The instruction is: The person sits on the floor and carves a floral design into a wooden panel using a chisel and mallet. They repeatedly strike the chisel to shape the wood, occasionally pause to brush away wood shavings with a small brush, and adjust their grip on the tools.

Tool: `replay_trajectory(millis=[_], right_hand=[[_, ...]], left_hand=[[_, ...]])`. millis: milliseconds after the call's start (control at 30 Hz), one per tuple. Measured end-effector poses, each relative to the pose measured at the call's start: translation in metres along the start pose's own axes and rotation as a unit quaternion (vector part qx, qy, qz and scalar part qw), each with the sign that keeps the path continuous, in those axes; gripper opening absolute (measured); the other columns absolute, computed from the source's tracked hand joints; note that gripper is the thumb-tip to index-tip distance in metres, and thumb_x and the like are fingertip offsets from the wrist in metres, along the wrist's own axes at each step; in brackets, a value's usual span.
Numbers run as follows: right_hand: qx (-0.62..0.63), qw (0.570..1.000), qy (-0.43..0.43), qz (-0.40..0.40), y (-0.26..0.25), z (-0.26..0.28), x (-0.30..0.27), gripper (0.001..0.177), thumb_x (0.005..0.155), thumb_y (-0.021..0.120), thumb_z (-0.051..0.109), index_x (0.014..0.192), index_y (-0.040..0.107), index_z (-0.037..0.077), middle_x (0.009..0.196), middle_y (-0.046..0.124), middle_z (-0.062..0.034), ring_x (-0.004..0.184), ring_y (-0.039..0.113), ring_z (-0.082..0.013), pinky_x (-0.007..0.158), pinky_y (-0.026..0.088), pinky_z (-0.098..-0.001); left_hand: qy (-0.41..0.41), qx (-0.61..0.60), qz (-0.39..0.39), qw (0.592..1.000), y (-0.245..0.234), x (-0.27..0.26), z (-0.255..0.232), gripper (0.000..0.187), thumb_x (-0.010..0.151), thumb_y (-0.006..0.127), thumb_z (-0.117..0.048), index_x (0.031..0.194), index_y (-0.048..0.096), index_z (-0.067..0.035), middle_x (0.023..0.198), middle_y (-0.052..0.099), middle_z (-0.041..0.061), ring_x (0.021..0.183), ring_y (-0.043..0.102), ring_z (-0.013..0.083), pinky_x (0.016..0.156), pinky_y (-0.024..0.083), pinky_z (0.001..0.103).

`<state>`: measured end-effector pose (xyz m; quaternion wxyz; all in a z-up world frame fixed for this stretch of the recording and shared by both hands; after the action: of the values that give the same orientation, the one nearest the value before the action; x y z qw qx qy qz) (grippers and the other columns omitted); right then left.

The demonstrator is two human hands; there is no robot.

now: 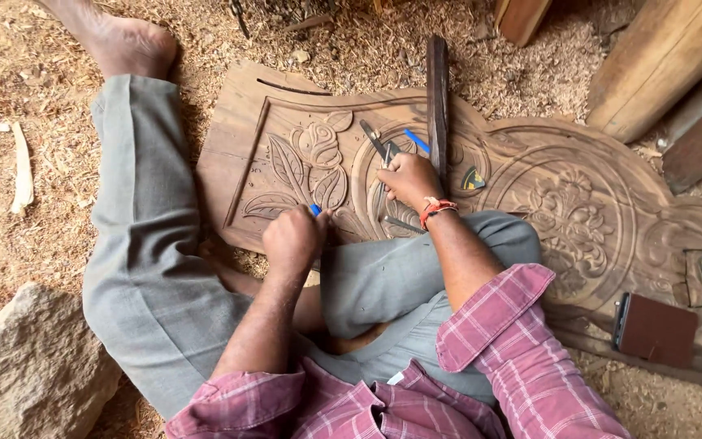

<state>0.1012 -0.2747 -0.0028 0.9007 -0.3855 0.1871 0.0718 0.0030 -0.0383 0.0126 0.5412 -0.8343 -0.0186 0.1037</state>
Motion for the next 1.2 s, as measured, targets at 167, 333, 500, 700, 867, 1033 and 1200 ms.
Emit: replay_trajectory(millis=[167,333,500,700,867,1033,1200], right_hand=[[0.023,0.999,0.012,-0.028,-0.004,-0.004,0.001,0.02,0.084,0.072,0.024,0.079,0.067,0.006,0.067,0.073,-0.0075,0.057,0.074,-0.0151,0.061,0.058,-0.0304],[-0.085,0.994,0.027,-0.064,0.002,-0.019,0.015,0.023,0.083,0.079,0.029,0.082,0.069,0.009,0.07,0.072,-0.0071,0.065,0.072,-0.0208,0.063,0.055,-0.035],[-0.114,0.977,-0.064,-0.17,-0.001,-0.025,0.017,0.016,0.082,0.075,0.016,0.094,0.07,0.007,0.078,0.073,-0.0136,0.074,0.072,-0.0322,0.068,0.056,-0.0423],[-0.144,0.895,-0.376,-0.191,-0.013,0.049,-0.004,0.019,0.09,0.064,0.011,0.106,0.073,0.015,0.099,0.076,-0.0147,0.09,0.072,-0.0363,0.077,0.058,-0.0429],[-0.176,0.953,-0.219,-0.11,-0.023,0.12,0.06,0.023,0.1,0.062,0.018,0.12,0.074,0.016,0.093,0.075,-0.0155,0.08,0.072,-0.0347,0.069,0.057,-0.0469],[-0.254,0.927,-0.251,-0.114,-0.02,0.166,0.145,0.033,0.099,0.054,0.004,0.126,0.07,0.013,0.116,0.074,-0.0099,0.091,0.072,-0.032,0.079,0.058,-0.0449],[-0.342,0.804,-0.462,-0.154,0.023,0.182,0.223,0.044,0.086,0.056,-0.008,0.125,0.071,0.006,0.13,0.071,-0.0133,0.121,0.064,-0.0324,0.103,0.051,-0.0418]], left_hand=[[-0.013,0.003,-0.014,1.0,0.008,0.002,0.01,0.056,0.078,0.078,-0.059,0.074,0.073,-0.003,0.074,0.072,0.019,0.071,0.072,0.0373,0.066,0.059,0.047],[-0.055,-0.047,0.061,0.996,0.014,0.008,0.02,0.035,0.082,0.076,-0.043,0.084,0.079,-0.007,0.083,0.076,0.019,0.081,0.074,0.0355,0.079,0.059,0.046],[-0.029,-0.109,0.15,0.982,0.009,0.016,0.015,0.037,0.081,0.076,-0.044,0.092,0.08,-0.009,0.091,0.075,0.019,0.09,0.073,0.0358,0.083,0.057,0.049],[0.021,-0.133,0.12,0.984,0.015,0.011,-0.015,0.039,0.087,0.073,-0.048,0.093,0.074,-0.009,0.083,0.074,0.017,0.081,0.073,0.0365,0.076,0.058,0.05],[0.078,-0.159,0.067,0.982,0.018,0.015,-0.035,0.037,0.086,0.075,-0.044,0.09,0.069,-0.008,0.077,0.072,0.018,0.074,0.071,0.039,0.068,0.057,0.052],[0.051,-0.205,0.129,0.969,0.011,0.029,-0.03,0.036,0.086,0.074,-0.043,0.093,0.068,-0.008,0.077,0.072,0.018,0.074,0.071,0.0394,0.066,0.056,0.052],[0.008,-0.232,0.186,0.955,0.011,0.041,-0.026,0.034,0.089,0.072,-0.042,0.091,0.071,-0.009,0.077,0.073,0.018,0.074,0.071,0.039,0.067,0.056,0.053]])
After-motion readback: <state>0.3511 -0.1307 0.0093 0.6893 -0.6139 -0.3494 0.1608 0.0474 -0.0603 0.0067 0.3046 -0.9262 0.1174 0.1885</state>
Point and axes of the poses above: each hand's wrist, its own x-axis towards the middle knuckle, its own y-axis out of the palm, z = x × y, the point moved 5 cm from there along x, towards the middle knuckle
